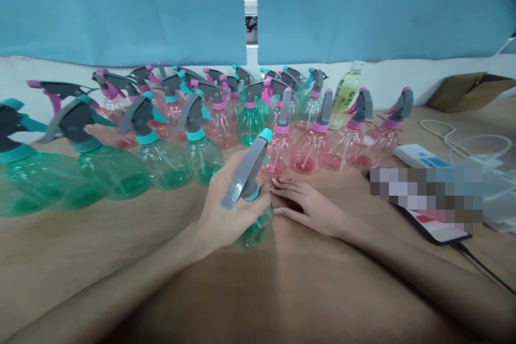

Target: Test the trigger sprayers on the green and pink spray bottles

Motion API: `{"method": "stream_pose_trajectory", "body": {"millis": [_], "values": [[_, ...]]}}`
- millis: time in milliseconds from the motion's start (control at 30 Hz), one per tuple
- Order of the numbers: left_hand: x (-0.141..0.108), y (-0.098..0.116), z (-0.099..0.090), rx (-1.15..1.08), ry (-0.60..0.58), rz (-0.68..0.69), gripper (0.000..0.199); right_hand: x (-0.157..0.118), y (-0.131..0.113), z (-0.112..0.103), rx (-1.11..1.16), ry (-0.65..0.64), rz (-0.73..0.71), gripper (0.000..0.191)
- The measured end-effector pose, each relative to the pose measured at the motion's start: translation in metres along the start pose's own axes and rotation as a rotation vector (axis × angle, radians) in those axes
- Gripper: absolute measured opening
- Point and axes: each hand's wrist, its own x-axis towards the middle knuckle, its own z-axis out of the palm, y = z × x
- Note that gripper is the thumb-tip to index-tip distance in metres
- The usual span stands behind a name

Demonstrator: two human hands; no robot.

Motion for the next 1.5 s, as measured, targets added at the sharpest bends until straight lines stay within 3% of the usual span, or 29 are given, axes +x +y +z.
{"method": "stream_pose_trajectory", "body": {"millis": [233, 1500], "values": [[0.0021, 0.0043, -0.0001, -0.033, 0.005, 0.018, 0.048, 0.0, -0.0005, -0.0004, 0.016, 0.007, -0.001, 0.053], [0.0032, 0.0054, -0.0013, -0.063, -0.013, 0.034, 0.042, -0.0002, 0.001, 0.0011, 0.0, 0.009, -0.005, 0.053]]}}
